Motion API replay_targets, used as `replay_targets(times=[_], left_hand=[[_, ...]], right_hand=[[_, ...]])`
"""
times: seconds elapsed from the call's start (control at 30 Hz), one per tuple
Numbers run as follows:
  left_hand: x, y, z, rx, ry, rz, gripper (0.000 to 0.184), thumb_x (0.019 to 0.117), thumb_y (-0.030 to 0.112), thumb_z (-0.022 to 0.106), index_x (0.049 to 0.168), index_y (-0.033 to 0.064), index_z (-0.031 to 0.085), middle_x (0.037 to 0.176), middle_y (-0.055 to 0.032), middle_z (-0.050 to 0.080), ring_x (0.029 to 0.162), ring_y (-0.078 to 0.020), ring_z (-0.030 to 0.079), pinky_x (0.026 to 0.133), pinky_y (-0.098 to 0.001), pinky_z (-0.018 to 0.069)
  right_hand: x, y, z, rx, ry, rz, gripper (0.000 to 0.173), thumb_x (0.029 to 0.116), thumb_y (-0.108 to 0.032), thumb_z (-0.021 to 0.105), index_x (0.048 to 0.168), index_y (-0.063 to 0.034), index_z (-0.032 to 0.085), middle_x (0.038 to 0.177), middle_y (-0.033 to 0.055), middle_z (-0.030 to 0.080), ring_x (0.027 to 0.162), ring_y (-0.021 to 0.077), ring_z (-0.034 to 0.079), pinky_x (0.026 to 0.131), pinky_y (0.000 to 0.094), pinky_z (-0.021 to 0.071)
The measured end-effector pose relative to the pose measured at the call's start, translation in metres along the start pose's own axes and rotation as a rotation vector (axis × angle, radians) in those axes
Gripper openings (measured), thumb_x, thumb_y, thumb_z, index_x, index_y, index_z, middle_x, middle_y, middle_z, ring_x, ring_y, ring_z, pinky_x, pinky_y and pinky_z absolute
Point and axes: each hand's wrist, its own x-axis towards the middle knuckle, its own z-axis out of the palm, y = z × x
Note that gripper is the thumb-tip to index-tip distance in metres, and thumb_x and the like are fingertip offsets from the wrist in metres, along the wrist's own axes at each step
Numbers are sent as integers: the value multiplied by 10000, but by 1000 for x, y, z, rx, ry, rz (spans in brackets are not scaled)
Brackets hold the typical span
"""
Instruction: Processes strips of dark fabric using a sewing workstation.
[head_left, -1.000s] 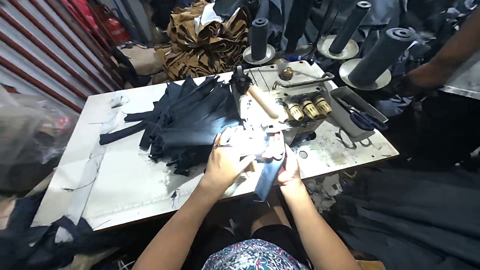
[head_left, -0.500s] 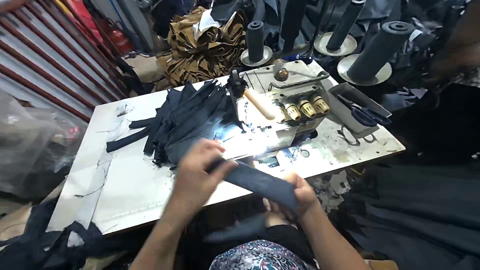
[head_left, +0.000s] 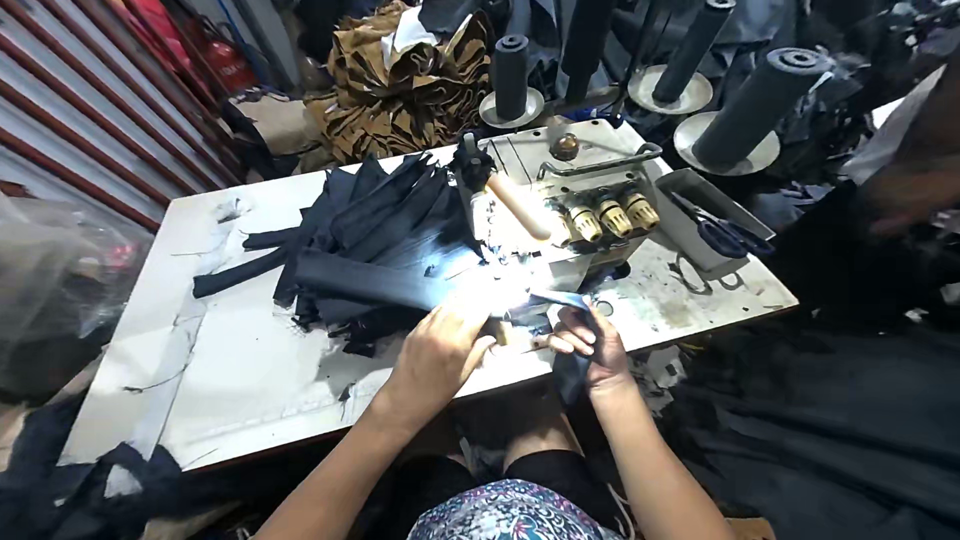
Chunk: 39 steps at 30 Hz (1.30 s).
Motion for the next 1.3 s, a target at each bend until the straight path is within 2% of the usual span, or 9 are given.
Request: replay_targets(times=[0.37, 0.53, 0.7, 0.8, 0.9, 1.03, 1.13, 1.2, 1.3], left_hand=[[16, 28, 26, 117, 53, -172, 480, 929, 447, 677, 1193, 50, 729, 1323, -155, 678, 1301, -388, 592, 1104, -614, 421], [32, 7, 24, 14, 65, -110, 463, 951, 439, 641, 1163, 39, 740, 1356, -169, 654, 1370, -369, 531, 1159, -583, 357], [35, 2, -4, -144, -192, -246, 711, 1020, 615, 421, 1424, 58, 598, 1573, -161, 464, 1531, -317, 320, 1259, -534, 204], [19, 22, -24, -355, -79, -323, 826, 961, 761, 351, 1215, 63, 713, 1376, -123, 638, 1376, -266, 526, 1179, -542, 360], [8, 38, -38, -542, 88, -268, 368, 921, 468, 680, 984, 117, 771, 1154, -20, 714, 1065, -80, 653, 931, -322, 548], [0, 5, -84, -373, 253, -318, 345, 956, 275, 692, 1229, 66, 668, 1215, -62, 689, 1052, -97, 666, 913, -317, 567], [6, -44, -94, 88, 265, -428, 343, 968, 173, 662, 1208, -72, 655, 1345, -271, 592, 1277, -471, 535, 1044, -677, 399], [9, -46, -75, 202, 207, -384, 316, 948, 89, 635, 1228, -59, 641, 1499, -309, 459, 1433, -566, 336, 1119, -803, 186], [7, -14, -26, 112, 192, -55, 296, 978, 107, 591, 1229, -4, 701, 1369, -226, 632, 1311, -423, 575, 1096, -630, 420]], right_hand=[[29, 7, 8, 108, 123, -130, 509, 1100, -356, 214, 940, -159, 655, 554, -63, 524, 465, 54, 535, 497, 205, 494], [30, 7, 10, 95, 153, -143, 514, 1105, -348, 203, 930, -162, 649, 543, -67, 522, 457, 55, 541, 492, 206, 505], [9, 14, 19, -288, 133, -90, 489, 1109, -280, 219, 839, -140, 603, 595, -72, 547, 499, 13, 538, 523, 162, 498], [-14, 21, 36, -644, -36, 26, 196, 990, -346, 584, 901, -207, 689, 660, -104, 654, 534, -22, 582, 523, 146, 497], [-21, 25, 47, -667, -376, 111, 180, 1011, -343, 613, 1022, -231, 754, 832, -113, 734, 695, -26, 661, 629, 182, 563], [-11, 9, 43, -380, -689, 25, 250, 1029, -395, 568, 1095, -241, 752, 833, -104, 745, 699, -21, 684, 635, 179, 577], [2, 3, 28, -268, -508, -12, 268, 978, -441, 625, 909, -224, 767, 678, -137, 675, 624, -13, 650, 655, 201, 565], [11, 12, 14, -223, -248, 36, 249, 953, -396, 671, 854, -186, 760, 653, -92, 655, 600, 25, 636, 660, 219, 564], [15, 23, 7, -198, -18, 55, 294, 1022, -273, 523, 836, -159, 720, 617, -68, 622, 556, 40, 614, 645, 223, 571]])
